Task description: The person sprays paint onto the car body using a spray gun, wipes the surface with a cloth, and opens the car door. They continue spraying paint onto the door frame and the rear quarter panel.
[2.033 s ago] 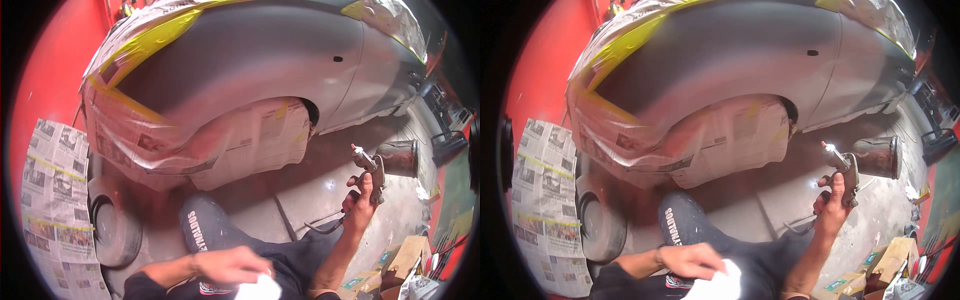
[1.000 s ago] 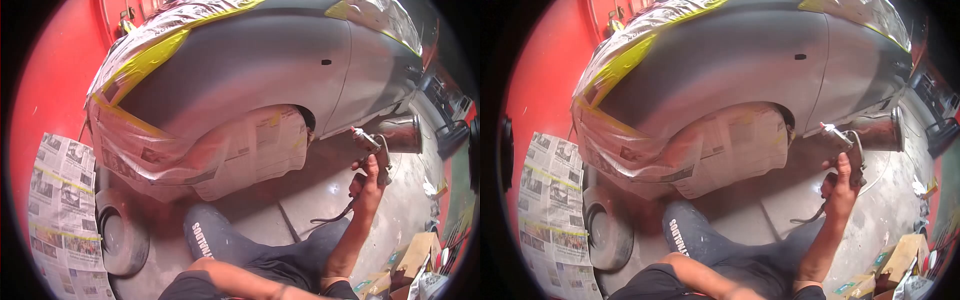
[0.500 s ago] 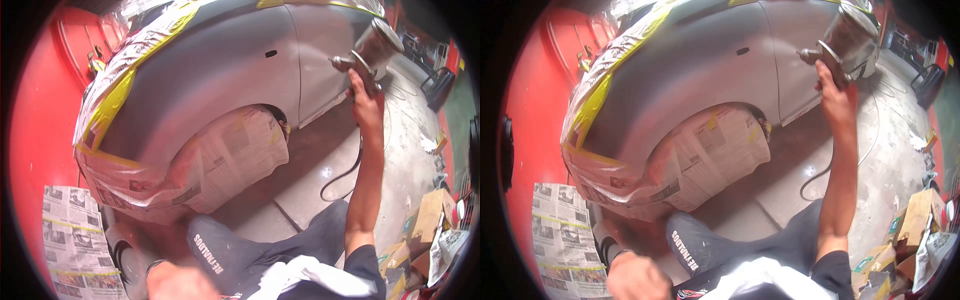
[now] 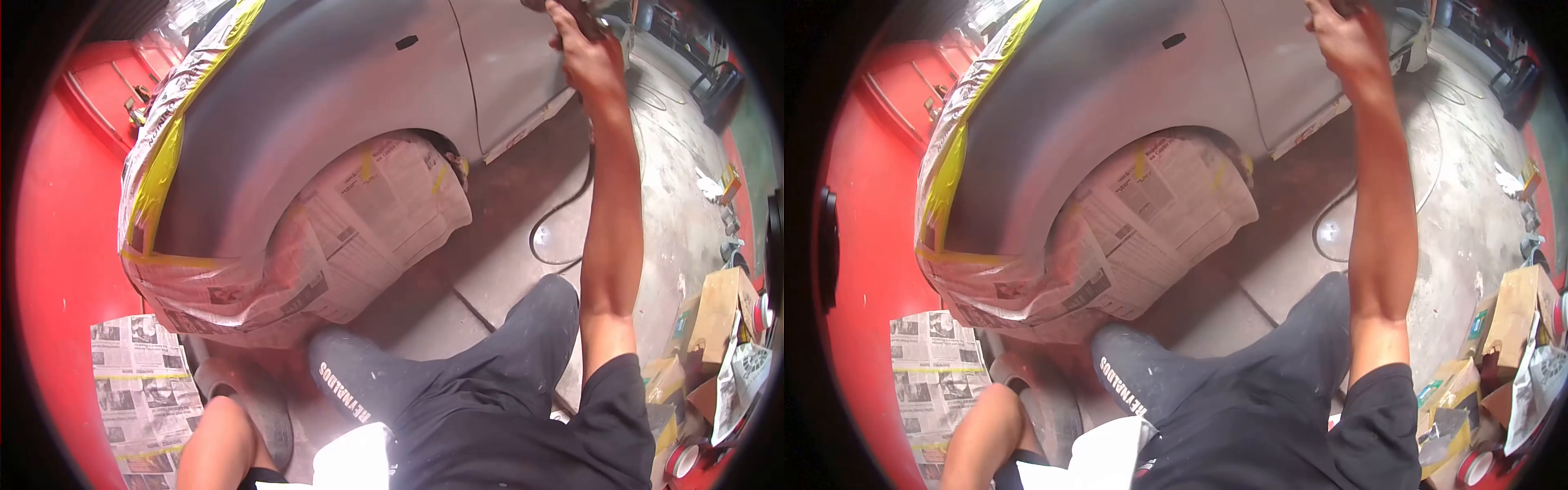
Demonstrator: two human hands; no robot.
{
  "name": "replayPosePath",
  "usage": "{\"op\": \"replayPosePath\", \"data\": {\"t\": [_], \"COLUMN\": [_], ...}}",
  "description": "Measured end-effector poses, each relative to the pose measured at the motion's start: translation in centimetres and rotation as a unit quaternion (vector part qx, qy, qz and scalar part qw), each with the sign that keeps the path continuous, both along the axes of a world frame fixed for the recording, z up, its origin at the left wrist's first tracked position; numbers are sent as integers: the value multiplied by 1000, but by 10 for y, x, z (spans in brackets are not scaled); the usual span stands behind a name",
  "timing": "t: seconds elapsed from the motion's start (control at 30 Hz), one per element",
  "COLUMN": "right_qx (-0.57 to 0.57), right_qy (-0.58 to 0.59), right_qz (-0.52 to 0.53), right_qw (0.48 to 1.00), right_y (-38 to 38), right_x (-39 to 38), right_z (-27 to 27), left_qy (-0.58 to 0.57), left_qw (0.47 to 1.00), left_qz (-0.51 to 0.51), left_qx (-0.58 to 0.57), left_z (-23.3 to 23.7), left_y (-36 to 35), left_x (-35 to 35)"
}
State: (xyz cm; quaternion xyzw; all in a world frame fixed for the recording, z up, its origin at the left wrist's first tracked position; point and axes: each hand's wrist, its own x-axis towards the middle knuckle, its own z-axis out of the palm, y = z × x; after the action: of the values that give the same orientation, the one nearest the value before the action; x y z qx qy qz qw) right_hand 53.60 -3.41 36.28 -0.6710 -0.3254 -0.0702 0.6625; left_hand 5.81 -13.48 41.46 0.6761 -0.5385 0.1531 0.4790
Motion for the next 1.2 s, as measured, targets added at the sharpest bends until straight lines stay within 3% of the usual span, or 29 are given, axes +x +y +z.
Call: {"op": "replayPosePath", "data": {"t": [0.1, 0.13, 0.17, 0.23, 0.27, 0.3, 0.37, 0.43, 0.5, 0.6, 0.73, 0.83, 1.0, 1.2], "right_qx": [4, 27, 33, 23, 6, 4, 7, 21, 29, 25, -18, -13, 43, 9], "right_qy": [17, 10, 33, 109, 162, 153, 140, 168, 190, 192, 237, 216, 243, 191], "right_qz": [87, 114, 121, 117, 109, 77, 9, 30, 67, 223, 376, 328, 115, 191], "right_qw": [996, 993, 992, 987, 981, 985, 990, 985, 979, 955, 896, 920, 962, 963], "right_y": [-29, -35, -41, -53, -54, -49, -40, -39, -47, -66, -79, -71, -56, -71], "right_x": [-18, -22, -27, -39, -45, -47, -45, -51, -71, -92, -104, -102, -116, -163], "right_z": [-30, -44, -50, -56, -56, -58, -68, -78, -83, -105, -111, -116, -112, -104], "left_qy": [50, 88, 148, 281, 359, 434, 443, 480, 624, 590, 502, 467, 528, 571], "left_qw": [996, 982, 934, 736, 638, 582, 575, 569, 467, 549, 577, 563, 496, 483], "left_qz": [40, 98, 200, 399, 593, 629, 686, 663, 497, 559, 621, 663, 669, 629], "left_qx": [-68, -135, -257, -470, -335, -279, -60, 76, 382, 195, 175, 158, 165, 212], "left_z": [-22, -45, -92, -188, -224, -271, -364, -439, -474, -470, -457, -452, -477, -495], "left_y": [32, 46, 57, 73, 90, 101, 102, 87, 73, 72, 101, 124, 125, 132], "left_x": [-1, -4, -11, -9, -4, 2, 5, 7, 20, 27, 21, 6, -10, 26]}}
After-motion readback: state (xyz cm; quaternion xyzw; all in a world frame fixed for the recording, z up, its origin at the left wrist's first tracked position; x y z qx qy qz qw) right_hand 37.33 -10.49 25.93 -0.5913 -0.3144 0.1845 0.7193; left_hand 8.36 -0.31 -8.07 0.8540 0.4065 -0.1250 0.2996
